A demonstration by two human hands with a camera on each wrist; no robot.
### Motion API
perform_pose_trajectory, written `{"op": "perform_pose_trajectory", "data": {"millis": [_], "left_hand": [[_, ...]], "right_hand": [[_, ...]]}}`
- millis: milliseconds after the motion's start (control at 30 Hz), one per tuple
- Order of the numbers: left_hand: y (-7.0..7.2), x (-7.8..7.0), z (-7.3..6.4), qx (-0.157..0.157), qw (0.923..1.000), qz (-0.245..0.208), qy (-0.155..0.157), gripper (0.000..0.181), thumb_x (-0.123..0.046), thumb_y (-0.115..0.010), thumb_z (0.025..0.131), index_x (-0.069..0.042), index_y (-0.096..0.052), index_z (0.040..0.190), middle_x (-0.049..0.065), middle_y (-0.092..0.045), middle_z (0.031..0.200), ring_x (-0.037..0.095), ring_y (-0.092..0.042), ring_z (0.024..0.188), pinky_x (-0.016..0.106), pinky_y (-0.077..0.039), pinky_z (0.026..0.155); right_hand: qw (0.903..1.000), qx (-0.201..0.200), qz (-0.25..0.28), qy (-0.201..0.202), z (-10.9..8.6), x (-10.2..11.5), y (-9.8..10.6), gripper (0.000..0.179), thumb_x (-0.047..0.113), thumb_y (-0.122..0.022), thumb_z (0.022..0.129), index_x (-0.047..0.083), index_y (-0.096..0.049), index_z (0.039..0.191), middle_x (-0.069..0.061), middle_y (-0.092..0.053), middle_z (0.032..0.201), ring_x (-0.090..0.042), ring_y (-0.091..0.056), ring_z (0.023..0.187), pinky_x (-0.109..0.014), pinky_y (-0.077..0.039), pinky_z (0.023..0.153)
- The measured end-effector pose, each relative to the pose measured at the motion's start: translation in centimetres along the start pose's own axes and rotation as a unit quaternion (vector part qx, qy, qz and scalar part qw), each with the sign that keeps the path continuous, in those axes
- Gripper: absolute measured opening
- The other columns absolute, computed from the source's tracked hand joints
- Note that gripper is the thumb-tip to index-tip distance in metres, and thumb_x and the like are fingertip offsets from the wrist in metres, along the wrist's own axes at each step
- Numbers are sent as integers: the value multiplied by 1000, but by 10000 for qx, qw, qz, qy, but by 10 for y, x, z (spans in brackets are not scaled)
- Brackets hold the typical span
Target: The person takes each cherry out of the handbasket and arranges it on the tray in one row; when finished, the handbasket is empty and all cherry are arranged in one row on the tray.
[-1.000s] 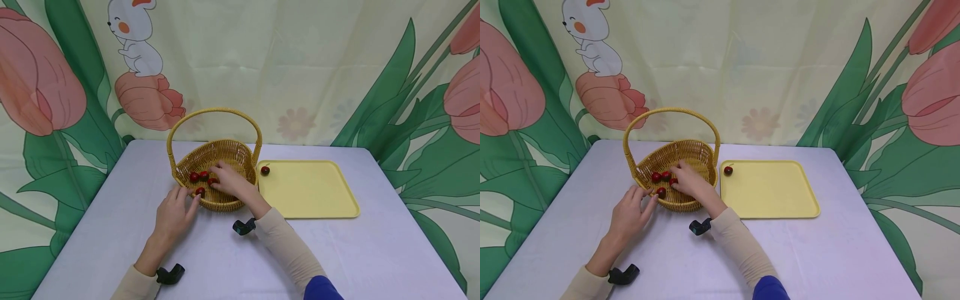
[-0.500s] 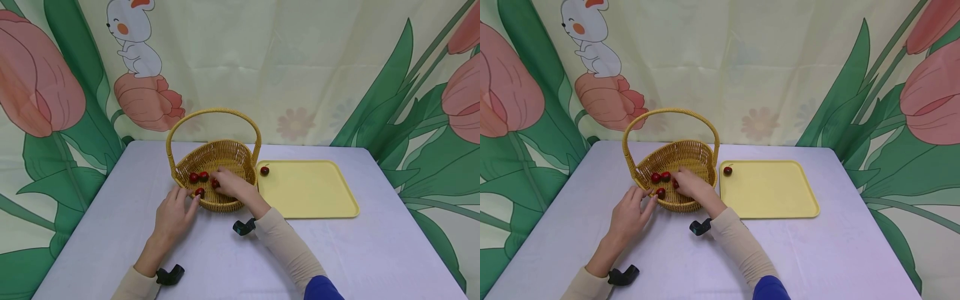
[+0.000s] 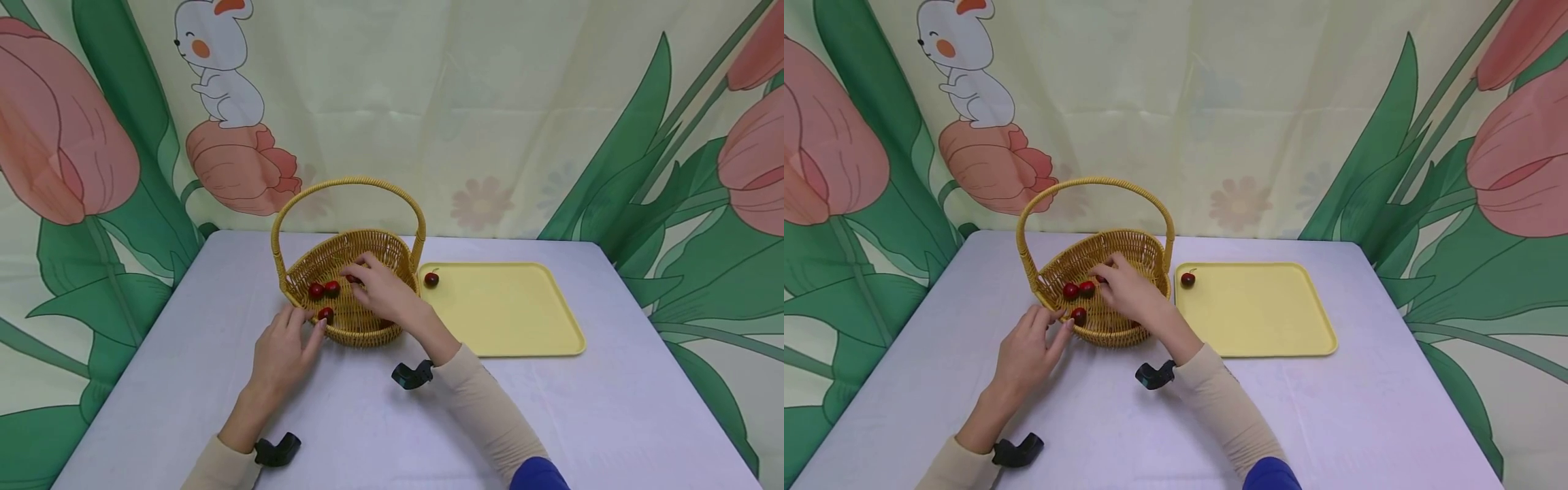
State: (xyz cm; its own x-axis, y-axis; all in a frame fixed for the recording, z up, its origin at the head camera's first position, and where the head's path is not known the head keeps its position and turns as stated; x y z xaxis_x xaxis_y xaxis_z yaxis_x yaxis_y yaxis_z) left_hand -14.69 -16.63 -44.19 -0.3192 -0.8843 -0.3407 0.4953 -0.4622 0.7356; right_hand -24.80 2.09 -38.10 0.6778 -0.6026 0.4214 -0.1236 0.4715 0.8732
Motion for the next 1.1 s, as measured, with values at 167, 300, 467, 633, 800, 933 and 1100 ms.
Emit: {"op": "perform_pose_trajectory", "data": {"millis": [167,300,467,633,800,933,1100], "left_hand": [[0,0,0,74,9999,-19,76,30,-32,-65,95,-4,-66,105,11,-63,98,29,-66,86,44,-54,67],[0,0,0,116,9998,-41,125,31,-32,-65,95,-4,-66,106,11,-64,99,30,-66,88,45,-54,68],[-1,0,-1,111,9998,-65,130,30,-32,-65,95,-4,-65,106,12,-65,99,30,-67,88,45,-55,68],[-1,0,-1,104,9998,-71,122,29,-32,-65,95,-5,-65,106,12,-65,98,29,-67,87,45,-54,68],[-1,0,-1,116,9998,-65,137,29,-32,-65,95,-5,-64,105,11,-66,98,28,-67,87,44,-54,67],[-2,0,-1,152,9997,-81,183,29,-32,-65,95,-5,-64,106,11,-66,97,28,-67,86,44,-54,67],[-2,0,-1,211,9995,-92,237,30,-33,-64,96,-5,-64,108,12,-68,98,28,-68,86,45,-54,67]], "right_hand": [[9989,-456,124,71,-13,4,19,28,8,-64,96,10,-63,124,-9,-55,125,-19,-62,106,-29,-55,89],[9969,-731,288,85,-26,2,30,26,5,-67,94,7,-61,119,-9,-52,123,-19,-61,105,-29,-56,89],[9935,-967,607,-29,-39,-2,44,25,-1,-67,92,6,-58,114,-11,-46,120,-18,-62,100,-27,-56,86],[9910,-1247,479,-59,-52,-12,56,25,-1,-68,91,6,-58,113,-10,-49,115,-18,-61,98,-29,-56,84],[9866,-1523,558,-154,-61,-27,63,23,0,-69,90,5,-58,110,-10,-54,110,-20,-64,92,-35,-57,78],[9817,-1733,735,-289,-65,-38,66,23,0,-68,90,4,-58,110,-12,-56,110,-21,-67,87,-33,-58,72],[9758,-1974,807,-484,-69,-50,66,24,0,-67,89,2,-58,111,-14,-56,109,-22,-67,82,-32,-58,72]]}}
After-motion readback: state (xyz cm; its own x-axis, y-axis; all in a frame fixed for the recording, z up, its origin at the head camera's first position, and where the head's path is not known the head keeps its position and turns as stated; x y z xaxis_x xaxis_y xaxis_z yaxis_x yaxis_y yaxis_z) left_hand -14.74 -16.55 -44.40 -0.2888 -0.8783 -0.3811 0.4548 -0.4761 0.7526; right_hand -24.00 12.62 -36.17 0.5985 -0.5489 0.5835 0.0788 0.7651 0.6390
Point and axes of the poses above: each hand's wrist, its own z-axis towards the middle knuckle, its own y-axis out of the back of the hand, x = y × z, the point moved 2 cm from there along z, towards the middle knuckle
